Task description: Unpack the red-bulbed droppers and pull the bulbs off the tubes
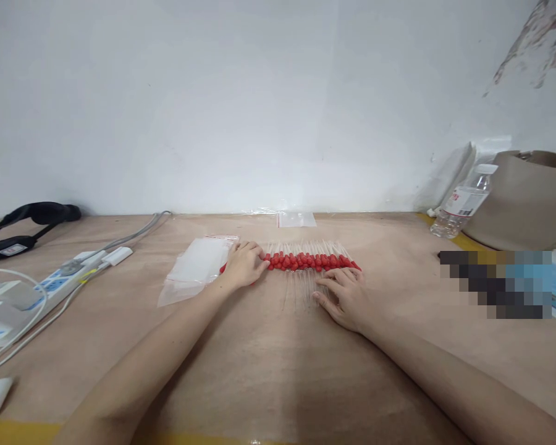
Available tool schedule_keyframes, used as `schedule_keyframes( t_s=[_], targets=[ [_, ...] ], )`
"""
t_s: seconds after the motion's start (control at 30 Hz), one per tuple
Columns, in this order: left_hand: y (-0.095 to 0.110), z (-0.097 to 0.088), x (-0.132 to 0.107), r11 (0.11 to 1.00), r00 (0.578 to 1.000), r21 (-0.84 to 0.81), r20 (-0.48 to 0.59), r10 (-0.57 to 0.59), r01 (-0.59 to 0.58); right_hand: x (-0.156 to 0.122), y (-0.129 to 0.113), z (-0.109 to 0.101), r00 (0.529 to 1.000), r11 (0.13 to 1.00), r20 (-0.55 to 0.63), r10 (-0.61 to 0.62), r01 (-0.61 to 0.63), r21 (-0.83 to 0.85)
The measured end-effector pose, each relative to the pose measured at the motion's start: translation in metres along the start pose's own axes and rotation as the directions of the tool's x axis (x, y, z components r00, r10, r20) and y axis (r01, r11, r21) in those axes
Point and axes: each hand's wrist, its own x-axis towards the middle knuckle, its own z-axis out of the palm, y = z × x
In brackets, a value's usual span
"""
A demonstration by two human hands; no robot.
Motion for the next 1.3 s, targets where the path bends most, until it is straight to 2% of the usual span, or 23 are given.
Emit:
schedule_keyframes(
  t_s=[0.1, 0.2, 0.33, 0.43, 0.57, 0.8, 1.03, 1.17, 1.3],
  targets=[
    [-0.003, -0.004, -0.013, 0.995, 0.991, -0.061, -0.094, -0.09, 0.085, -0.001, 0.002, 0.003, 1.0, 1.0, -0.029, 0.004, -0.004, 0.006],
    [-0.003, -0.01, -0.031, 0.991, 0.981, -0.113, -0.169, -0.093, 0.075, -0.001, 0.003, 0.004, 0.995, 1.0, -0.102, 0.005, -0.003, 0.015],
    [0.008, -0.014, -0.053, 0.979, 0.989, -0.192, -0.143, 0.046, -0.074, 0.002, 0.001, 0.002, 0.982, 0.997, -0.178, -0.061, 0.067, 0.027],
    [0.023, -0.01, -0.062, 0.951, 0.981, -0.249, -0.109, 0.161, -0.184, 0.003, -0.003, -0.001, 0.974, 0.986, -0.15, -0.167, 0.169, -0.002],
    [0.038, -0.002, -0.066, 0.919, 0.963, -0.289, -0.082, 0.255, -0.268, 0.002, -0.007, -0.002, 0.966, 0.97, -0.082, -0.243, 0.242, -0.022],
    [0.044, 0.004, -0.068, 0.909, 0.948, -0.27, -0.114, 0.297, -0.318, 0.002, -0.017, -0.002, 0.971, 0.971, -0.009, -0.24, 0.24, -0.001],
    [0.054, 0.006, -0.062, 0.896, 0.907, -0.162, -0.158, 0.39, -0.413, 0.003, -0.028, 0.0, 0.977, 0.977, 0.0, -0.212, 0.212, 0.038],
    [0.057, 0.009, -0.061, 0.898, 0.904, -0.155, -0.193, 0.381, -0.411, 0.007, -0.033, 0.003, 0.979, 0.975, 0.012, -0.202, 0.2, 0.099],
    [0.058, 0.008, -0.061, 0.896, 0.897, -0.131, -0.197, 0.396, -0.425, 0.007, -0.034, 0.012, 0.972, 0.958, -0.082, -0.221, 0.232, 0.169]
  ],
)
